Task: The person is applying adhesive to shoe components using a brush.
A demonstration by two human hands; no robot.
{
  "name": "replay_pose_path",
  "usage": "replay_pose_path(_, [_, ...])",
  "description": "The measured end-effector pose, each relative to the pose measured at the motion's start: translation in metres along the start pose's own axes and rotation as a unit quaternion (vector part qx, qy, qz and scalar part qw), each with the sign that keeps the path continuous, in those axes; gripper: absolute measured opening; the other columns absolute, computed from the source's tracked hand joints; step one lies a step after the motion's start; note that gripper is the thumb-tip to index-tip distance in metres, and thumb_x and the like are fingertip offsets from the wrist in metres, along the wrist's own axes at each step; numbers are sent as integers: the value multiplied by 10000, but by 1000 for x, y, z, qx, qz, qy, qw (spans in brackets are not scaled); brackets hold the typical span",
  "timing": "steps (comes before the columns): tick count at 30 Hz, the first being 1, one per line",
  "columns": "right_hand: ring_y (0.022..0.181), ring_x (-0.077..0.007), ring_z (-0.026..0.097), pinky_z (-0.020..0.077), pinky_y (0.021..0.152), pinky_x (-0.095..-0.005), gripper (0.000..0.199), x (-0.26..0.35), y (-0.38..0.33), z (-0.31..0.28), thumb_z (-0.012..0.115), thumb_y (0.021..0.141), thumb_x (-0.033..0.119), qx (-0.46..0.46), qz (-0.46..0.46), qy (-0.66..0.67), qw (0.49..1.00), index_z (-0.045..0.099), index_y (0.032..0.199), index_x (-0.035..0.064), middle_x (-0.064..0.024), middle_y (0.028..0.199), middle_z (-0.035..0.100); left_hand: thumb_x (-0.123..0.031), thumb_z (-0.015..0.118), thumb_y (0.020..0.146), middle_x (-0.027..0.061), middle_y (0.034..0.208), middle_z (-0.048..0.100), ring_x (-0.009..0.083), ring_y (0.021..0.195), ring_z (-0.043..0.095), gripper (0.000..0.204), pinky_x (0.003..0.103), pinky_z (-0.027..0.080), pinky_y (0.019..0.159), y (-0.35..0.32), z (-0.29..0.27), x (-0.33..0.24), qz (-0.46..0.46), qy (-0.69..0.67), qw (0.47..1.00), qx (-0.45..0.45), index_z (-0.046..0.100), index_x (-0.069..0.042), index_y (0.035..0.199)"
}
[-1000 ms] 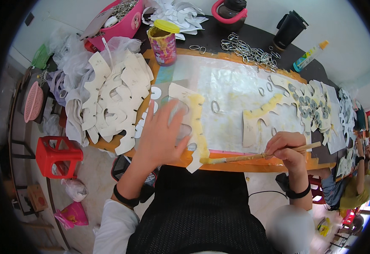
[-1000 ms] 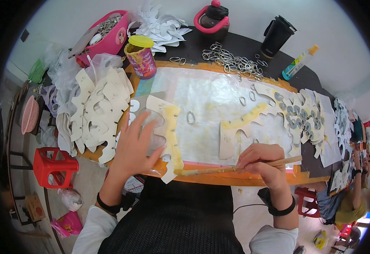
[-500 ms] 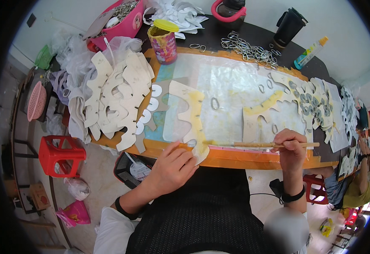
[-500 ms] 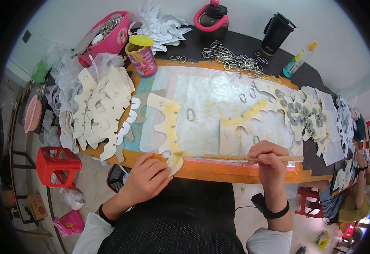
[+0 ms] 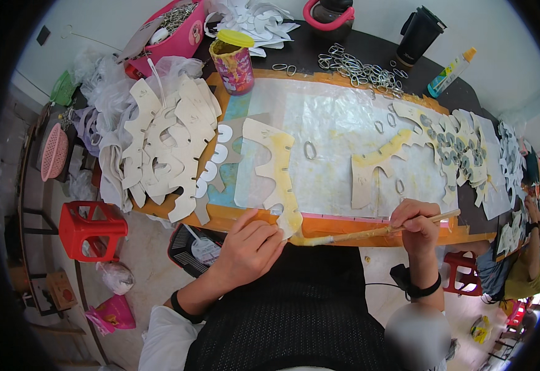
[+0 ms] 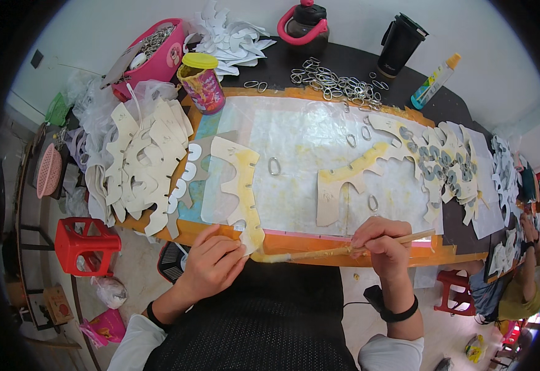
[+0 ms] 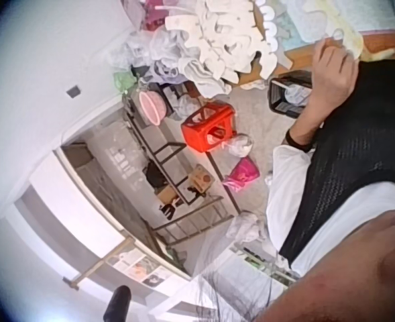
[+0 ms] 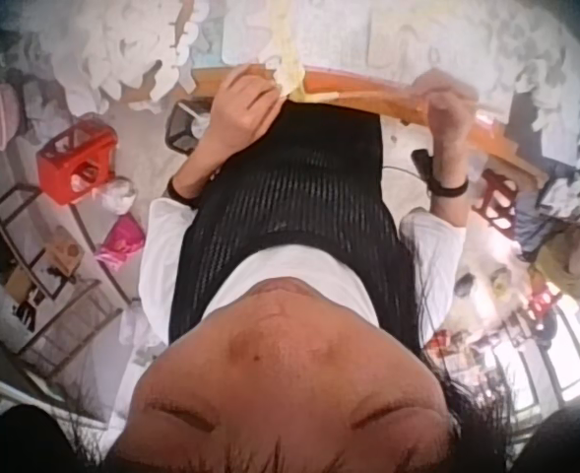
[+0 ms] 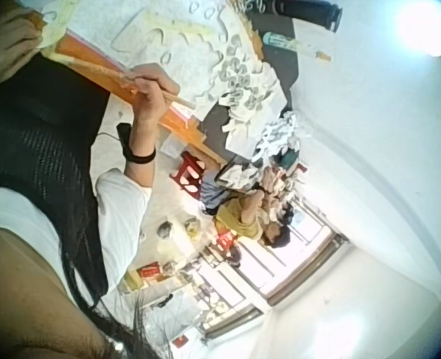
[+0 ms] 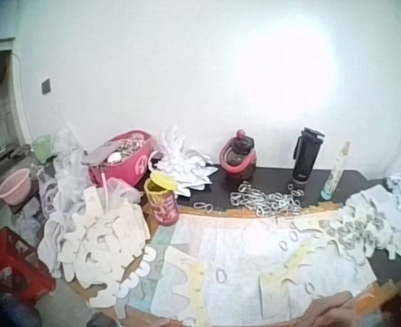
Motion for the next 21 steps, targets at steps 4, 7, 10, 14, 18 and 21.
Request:
replay_pose_path(4, [546,-229,564,480,553,-294,218,-3,0,1,517,603,77,1,-1,0,1000,630,663,-100,-203,680,610,-68,747,691,72,865,632,219,837,623,195,440,446,922,-2,0,1,-6,0,1000,-4,664,-33,863])
replay_pose_path(7, [545,-226,571,482,555,-295,222,1,-1,-9,516,605,67,25,-40,2,999,638,680,-103,-201,691,617,-62,744,687,71,863,631,220,834,623,199,439,445,922,-2,-1,1,-13,2,1000,-6,662,-38,866])
replay_pose_path(10, [552,-226,564,473,562,-299,231,2,-2,-15,514,602,79,-9,-64,3,998,641,680,-98,-199,687,618,-55,739,684,70,855,632,223,824,624,206,436,444,924,-2,-1,2,-18,-1,1000,-15,658,-42,873])
replay_pose_path(14, [567,-232,560,473,580,-305,242,-1,-5,-8,512,599,89,-4,-5,0,1000,643,682,-97,-197,674,615,-40,724,687,75,835,642,232,801,630,212,436,447,924,-1,-4,4,-28,-11,999,-34,642,-40,882])
replay_pose_path(18, [580,-237,559,473,586,-297,247,5,-8,-22,513,604,98,-17,-64,-15,998,644,687,-94,-197,687,615,-17,701,695,90,832,659,242,793,643,193,443,453,914,-3,-4,7,-36,-16,998,-42,622,-30,870])
replay_pose_path(21, [595,-238,561,471,578,-288,254,5,-12,-21,514,610,109,-37,-75,5,997,645,693,-91,-202,711,613,0,690,695,90,834,668,244,795,652,172,441,454,915,-3,-6,8,-38,-22,998,-50,614,-28,846])
Point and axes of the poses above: each hand's wrist, its own y-axis towards the middle knuckle, its own z-axis out of the palm, x = y × z, the point moved 8 cm from there along y, towards the middle knuckle
